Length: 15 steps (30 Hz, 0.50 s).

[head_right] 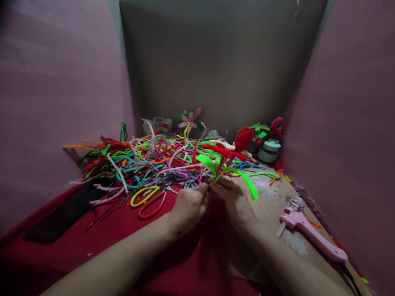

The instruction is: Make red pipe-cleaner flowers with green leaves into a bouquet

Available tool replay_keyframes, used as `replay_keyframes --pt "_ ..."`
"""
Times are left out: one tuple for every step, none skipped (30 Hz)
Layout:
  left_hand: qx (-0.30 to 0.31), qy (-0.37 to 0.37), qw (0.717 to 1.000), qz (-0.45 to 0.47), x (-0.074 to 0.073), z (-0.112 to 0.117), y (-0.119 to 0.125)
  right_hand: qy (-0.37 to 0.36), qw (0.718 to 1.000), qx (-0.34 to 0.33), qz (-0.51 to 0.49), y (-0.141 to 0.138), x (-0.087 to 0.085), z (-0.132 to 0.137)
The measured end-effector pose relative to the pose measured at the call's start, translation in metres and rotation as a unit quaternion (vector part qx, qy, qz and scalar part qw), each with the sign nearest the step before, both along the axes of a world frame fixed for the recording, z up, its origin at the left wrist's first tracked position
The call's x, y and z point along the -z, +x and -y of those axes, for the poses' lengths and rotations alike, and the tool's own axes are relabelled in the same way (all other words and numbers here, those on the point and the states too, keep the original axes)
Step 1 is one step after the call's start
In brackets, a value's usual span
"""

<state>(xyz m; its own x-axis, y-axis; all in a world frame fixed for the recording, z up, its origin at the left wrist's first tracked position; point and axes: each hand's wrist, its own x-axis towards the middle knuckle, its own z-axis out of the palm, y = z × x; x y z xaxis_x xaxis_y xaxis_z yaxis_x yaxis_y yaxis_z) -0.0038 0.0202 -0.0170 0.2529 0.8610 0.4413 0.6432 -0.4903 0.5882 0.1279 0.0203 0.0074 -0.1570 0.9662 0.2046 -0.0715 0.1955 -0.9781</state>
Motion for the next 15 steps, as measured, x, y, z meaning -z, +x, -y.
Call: replay_keyframes --pt "-0.003 -0.005 1.0 -0.004 -0.001 -0.001 0.0 -0.014 1.0 0.003 -0.016 -0.001 0.0 0.0" --pt "-0.004 -0.016 1.0 0.001 -0.002 -0.001 0.0 -0.024 0.999 0.006 -0.03 -0.002 0.0 0.0" --pt "-0.002 -0.034 0.999 0.019 -0.004 -0.002 0.0 -0.029 0.999 0.008 -0.038 -0.002 0.001 -0.001" --pt "0.007 -0.059 0.997 0.047 -0.006 -0.003 0.0 -0.031 0.999 0.007 -0.042 -0.001 0.003 -0.002" --pt "0.024 -0.094 0.991 0.089 -0.008 -0.003 0.0 -0.03 0.999 0.0 -0.045 -0.001 0.004 -0.003" --pt "0.047 -0.136 0.98 0.14 -0.01 -0.004 0.0 -0.027 0.998 -0.008 -0.047 0.0 0.004 -0.004" --pt "0.075 -0.181 0.961 0.194 -0.011 -0.004 0.0 -0.021 0.999 -0.017 -0.042 0.001 0.004 -0.004" --pt "0.105 -0.225 0.937 0.244 -0.013 -0.004 0.0 -0.014 0.999 -0.022 -0.035 0.001 0.003 -0.004" --pt "0.134 -0.263 0.912 0.286 -0.015 -0.005 0.0 -0.006 0.999 -0.026 -0.028 0.002 0.003 -0.004" --pt "0.158 -0.29 0.889 0.317 -0.016 -0.005 0.0 0.002 0.999 -0.032 -0.023 0.002 0.001 -0.005" --pt "0.178 -0.307 0.87 0.341 -0.016 -0.006 0.0 0.007 0.999 -0.043 -0.02 0.003 0.001 -0.005" --pt "0.195 -0.32 0.854 0.36 -0.016 -0.006 -0.001 0.005 0.998 -0.061 -0.02 0.003 0.0 -0.005" --pt "0.21 -0.335 0.837 0.377 -0.016 -0.006 -0.001 0.0 0.996 -0.085 -0.023 0.004 0.0 -0.006" --pt "0.224 -0.352 0.818 0.395 -0.015 -0.007 -0.002 -0.008 0.994 -0.109 -0.027 0.005 0.001 -0.007" --pt "0.24 -0.371 0.797 0.413 -0.014 -0.007 -0.002 -0.012 0.992 -0.126 -0.025 0.006 0.003 -0.009"
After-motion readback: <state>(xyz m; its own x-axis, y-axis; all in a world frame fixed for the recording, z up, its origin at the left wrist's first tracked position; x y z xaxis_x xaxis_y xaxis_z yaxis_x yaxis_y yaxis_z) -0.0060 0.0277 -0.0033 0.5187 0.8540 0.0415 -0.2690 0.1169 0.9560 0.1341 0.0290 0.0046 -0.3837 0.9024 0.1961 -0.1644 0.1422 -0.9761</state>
